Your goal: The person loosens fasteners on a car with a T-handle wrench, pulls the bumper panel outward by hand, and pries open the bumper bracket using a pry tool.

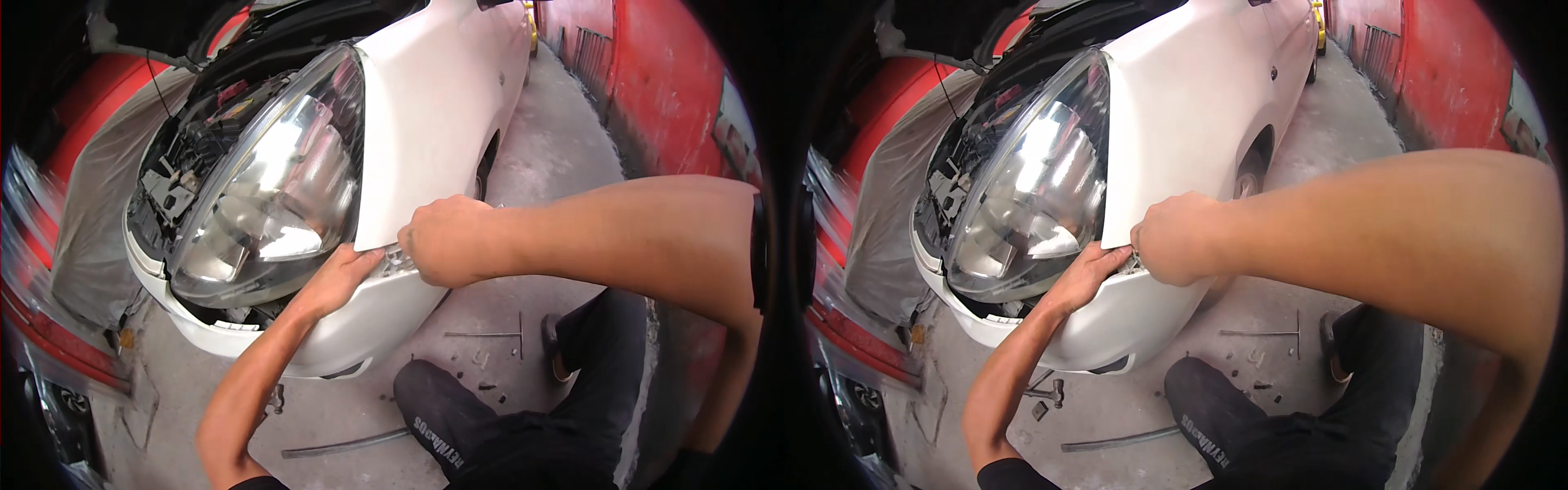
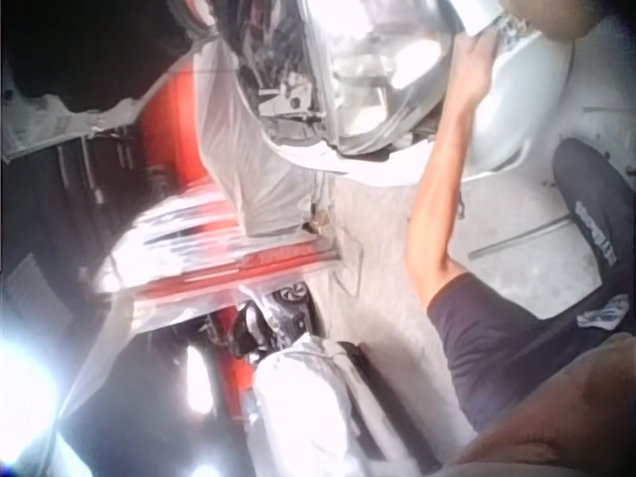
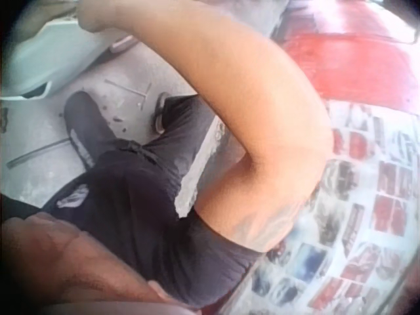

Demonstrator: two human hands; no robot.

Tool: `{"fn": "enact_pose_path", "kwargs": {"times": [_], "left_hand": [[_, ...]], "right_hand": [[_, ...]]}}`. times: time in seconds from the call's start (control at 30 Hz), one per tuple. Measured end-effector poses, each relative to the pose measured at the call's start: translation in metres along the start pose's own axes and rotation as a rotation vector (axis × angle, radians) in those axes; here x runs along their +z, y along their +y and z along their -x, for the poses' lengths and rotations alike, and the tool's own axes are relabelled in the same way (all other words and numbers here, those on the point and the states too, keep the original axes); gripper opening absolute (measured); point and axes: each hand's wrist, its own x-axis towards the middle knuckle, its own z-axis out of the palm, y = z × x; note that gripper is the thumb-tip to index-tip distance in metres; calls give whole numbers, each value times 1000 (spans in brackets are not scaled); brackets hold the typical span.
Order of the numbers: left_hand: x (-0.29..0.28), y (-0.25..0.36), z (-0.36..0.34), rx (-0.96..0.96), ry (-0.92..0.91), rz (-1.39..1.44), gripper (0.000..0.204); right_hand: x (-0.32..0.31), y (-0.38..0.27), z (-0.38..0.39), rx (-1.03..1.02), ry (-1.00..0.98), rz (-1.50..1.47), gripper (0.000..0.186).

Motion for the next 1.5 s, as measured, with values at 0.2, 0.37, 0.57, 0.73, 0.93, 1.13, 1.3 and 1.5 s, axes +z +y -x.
{"fn": "enact_pose_path", "kwargs": {"times": [0.2,0.37,0.57,0.73,0.93,1.13,1.3,1.5], "left_hand": [[-12,-18,-8,38,-37,-66,43],[-7,-20,-10,104,-44,42,43],[-9,-4,-1,-5,-17,128,45],[-10,-7,-6,-15,-27,2,67],[-9,-12,-11,-14,23,-64,79],[-7,-16,-9,47,26,-24,79],[-9,-19,-14,28,4,-66,79],[-6,-5,-6,-32,29,14,79]], "right_hand": [[-25,-27,-11,65,-75,27,31],[-12,-39,-13,114,-52,110,30],[10,-31,-6,263,21,-78,32],[35,-26,6,299,239,-249,25],[55,-28,0,267,420,-154,18],[7,-26,-27,133,10,-43,23],[49,1,-31,148,51,-393,41],[71,-13,-13,286,338,-555,39]]}}
